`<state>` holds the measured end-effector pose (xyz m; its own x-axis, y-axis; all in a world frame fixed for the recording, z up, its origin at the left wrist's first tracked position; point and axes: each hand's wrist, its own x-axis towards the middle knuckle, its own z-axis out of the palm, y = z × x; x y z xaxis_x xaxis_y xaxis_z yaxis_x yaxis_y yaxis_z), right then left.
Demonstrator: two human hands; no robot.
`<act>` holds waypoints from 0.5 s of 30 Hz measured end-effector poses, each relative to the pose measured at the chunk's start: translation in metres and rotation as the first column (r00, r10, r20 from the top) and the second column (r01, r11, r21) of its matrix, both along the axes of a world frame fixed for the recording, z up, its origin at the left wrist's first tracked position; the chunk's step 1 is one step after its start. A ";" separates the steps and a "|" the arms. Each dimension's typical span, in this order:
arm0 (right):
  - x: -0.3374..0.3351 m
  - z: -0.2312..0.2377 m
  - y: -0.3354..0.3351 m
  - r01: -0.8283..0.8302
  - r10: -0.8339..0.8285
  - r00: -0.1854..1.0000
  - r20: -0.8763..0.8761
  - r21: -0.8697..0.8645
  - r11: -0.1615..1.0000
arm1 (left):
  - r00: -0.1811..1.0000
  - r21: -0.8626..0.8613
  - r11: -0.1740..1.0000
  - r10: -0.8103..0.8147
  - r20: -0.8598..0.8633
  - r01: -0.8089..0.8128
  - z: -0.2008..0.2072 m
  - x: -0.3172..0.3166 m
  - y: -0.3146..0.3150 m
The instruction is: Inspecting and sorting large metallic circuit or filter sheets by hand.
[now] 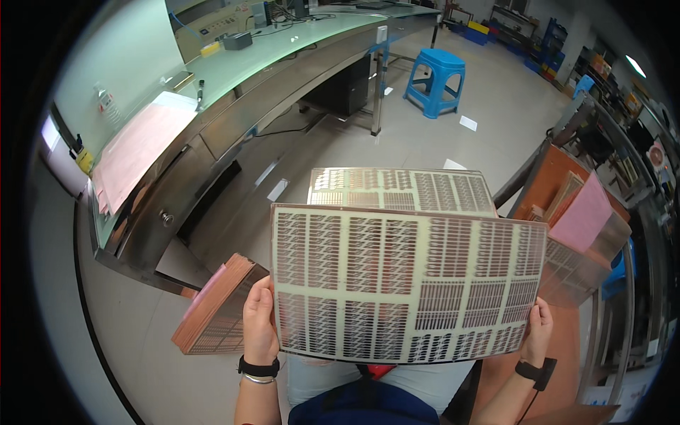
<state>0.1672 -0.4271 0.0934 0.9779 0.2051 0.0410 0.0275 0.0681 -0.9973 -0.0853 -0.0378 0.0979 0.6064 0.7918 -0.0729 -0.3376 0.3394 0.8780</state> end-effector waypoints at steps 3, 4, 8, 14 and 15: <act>0.002 -0.001 0.000 0.006 -0.007 1.000 0.029 0.046 0.999 | 1.000 0.056 0.998 -0.001 0.026 -0.001 0.002 -0.001 0.000; 0.003 -0.002 -0.001 0.027 -0.031 0.998 0.054 0.074 0.997 | 0.998 0.085 0.996 0.021 0.059 -0.026 0.005 -0.001 -0.001; 0.022 -0.022 -0.025 0.003 -0.014 0.999 0.034 0.296 0.955 | 0.989 0.258 0.962 0.053 0.137 -0.087 0.013 0.001 -0.003; 0.037 0.013 0.018 -0.358 0.753 0.658 -0.005 0.878 0.319 | 0.992 0.238 0.968 0.049 0.119 -0.076 0.022 0.031 -0.009; -0.011 0.012 0.067 -0.015 -0.041 0.997 0.060 0.721 0.692 | 0.965 0.084 0.985 0.131 0.229 -0.154 0.026 0.031 -0.012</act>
